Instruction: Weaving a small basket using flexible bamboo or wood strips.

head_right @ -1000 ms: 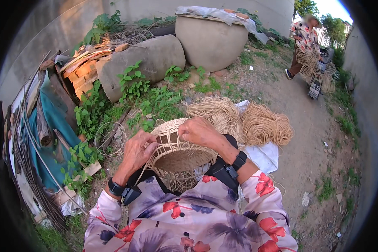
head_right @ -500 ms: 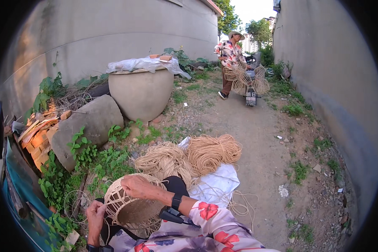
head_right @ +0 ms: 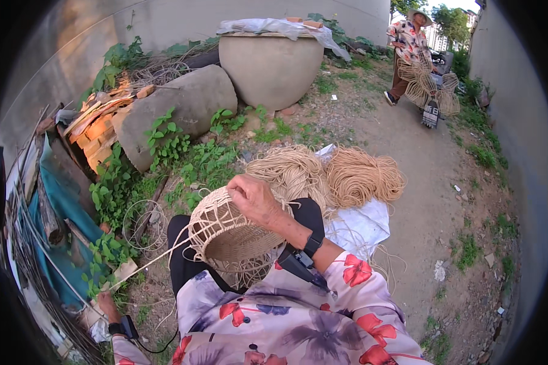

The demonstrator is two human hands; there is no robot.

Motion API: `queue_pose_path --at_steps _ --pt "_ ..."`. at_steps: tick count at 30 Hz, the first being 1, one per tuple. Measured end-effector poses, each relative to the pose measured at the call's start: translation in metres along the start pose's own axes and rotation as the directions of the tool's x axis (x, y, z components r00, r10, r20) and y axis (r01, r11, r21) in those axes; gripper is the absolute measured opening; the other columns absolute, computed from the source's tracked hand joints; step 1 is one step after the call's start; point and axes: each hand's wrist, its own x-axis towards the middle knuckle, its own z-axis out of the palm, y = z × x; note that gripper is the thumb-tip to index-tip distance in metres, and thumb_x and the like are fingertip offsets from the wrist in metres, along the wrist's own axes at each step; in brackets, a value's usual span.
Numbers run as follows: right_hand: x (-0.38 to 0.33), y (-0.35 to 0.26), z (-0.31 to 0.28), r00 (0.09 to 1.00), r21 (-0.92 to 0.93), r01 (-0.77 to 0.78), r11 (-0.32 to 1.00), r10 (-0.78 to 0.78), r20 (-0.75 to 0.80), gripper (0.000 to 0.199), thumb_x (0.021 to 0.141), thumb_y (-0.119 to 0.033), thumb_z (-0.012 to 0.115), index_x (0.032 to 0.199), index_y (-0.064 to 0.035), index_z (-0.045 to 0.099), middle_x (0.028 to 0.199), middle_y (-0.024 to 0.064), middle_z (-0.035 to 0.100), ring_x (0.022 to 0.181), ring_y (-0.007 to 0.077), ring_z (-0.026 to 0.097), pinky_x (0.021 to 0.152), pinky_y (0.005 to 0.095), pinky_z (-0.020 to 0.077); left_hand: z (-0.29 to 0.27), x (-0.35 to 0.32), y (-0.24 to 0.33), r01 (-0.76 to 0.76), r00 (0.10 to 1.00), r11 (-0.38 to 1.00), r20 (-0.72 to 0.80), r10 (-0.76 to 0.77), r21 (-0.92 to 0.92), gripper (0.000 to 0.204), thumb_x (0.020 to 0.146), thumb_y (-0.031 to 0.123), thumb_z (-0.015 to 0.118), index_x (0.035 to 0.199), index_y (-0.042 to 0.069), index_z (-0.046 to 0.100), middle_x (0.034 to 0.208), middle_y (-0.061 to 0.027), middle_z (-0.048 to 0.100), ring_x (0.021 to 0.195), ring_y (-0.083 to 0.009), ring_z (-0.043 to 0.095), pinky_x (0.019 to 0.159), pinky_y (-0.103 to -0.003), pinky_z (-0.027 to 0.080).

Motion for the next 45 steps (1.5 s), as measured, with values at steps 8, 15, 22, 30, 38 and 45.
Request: queue_pose_path --at_steps 8,15,22,30,38,45 --pt "-0.003 0.002 -0.002 0.995 -0.008 -0.051 0.999 0.052 0.088 0.01 0.087 -0.008 0.064 0.093 -0.0009 0.063 0.077 0.0039 0.059 0.064 0.0113 0.055 0.059 0.0281 0.045 -0.071 -0.032 -0.053 0.149 0.956 0.902 0.175 -0.236 0.405 0.05 0.071 0.022 0.07 0.116 0.004 0.061 0.109 -0.0241 0.066 0.1 -0.0412 0.063 0.089 -0.044 0.048" --pt "-0.01 -0.025 0.008 0.875 -0.313 0.462 0.83 -0.368 0.315 0.012 0.075 -0.009 0.062 0.087 -0.0062 0.064 0.08 0.0081 0.053 0.076 0.0279 0.057 0.068 0.0407 0.0451 0.01 -0.071 0.362 -0.348 0.76 0.848 0.409 0.505 -0.4 0.023 0.083 0.009 0.067 0.106 0.007 0.066 0.101 -0.0111 0.065 0.076 -0.0243 0.063 0.066 -0.035 0.051" --pt "-0.005 -0.026 0.014 0.881 -0.347 0.4 0.848 -0.252 0.4 0.009 0.076 -0.011 0.061 0.084 -0.009 0.065 0.081 0.0106 0.057 0.081 0.0317 0.06 0.07 0.0422 0.0472 0.025 -0.124 0.456 -0.681 0.438 0.577 0.382 0.814 -0.45 0.025 0.084 0.014 0.066 0.108 0.012 0.064 0.097 -0.0134 0.064 0.074 -0.0351 0.066 0.062 -0.044 0.052" --pt "0.019 -0.035 0.028 0.601 -0.459 0.553 0.695 0.05 0.798 0.021 0.074 -0.011 0.061 0.094 -0.0088 0.066 0.088 0.018 0.068 0.075 0.0353 0.067 0.064 0.0473 0.0507 0.036 -0.147 0.449 -0.623 0.431 0.599 0.418 0.799 -0.503 0.018 0.084 0.007 0.062 0.102 0.008 0.066 0.086 -0.0132 0.069 0.077 -0.0335 0.068 0.064 -0.042 0.053" --pt "0.015 -0.03 -0.006 0.832 -0.235 0.266 0.935 -0.099 0.546 0.02 0.078 -0.014 0.061 0.096 -0.007 0.063 0.087 0.0145 0.066 0.081 0.0307 0.065 0.068 0.0459 0.0482 0.028 -0.139 0.438 -0.464 0.474 0.694 0.508 0.719 -0.55 0.015 0.087 0.007 0.059 0.101 0.008 0.063 0.074 -0.0174 0.066 0.071 -0.0368 0.066 0.062 -0.045 0.052" --pt "-0.017 -0.042 0.012 0.783 -0.454 0.515 0.727 -0.184 0.594 0.021 0.073 -0.022 0.071 0.088 -0.0083 0.062 0.092 0.0088 0.055 0.094 0.0273 0.054 0.08 0.0415 0.0404 0.032 -0.139 0.435 -0.528 0.499 0.65 0.42 0.758 -0.546 0.015 0.087 0.009 0.061 0.102 0.009 0.064 0.069 -0.0186 0.064 0.067 -0.037 0.066 0.059 -0.044 0.05"
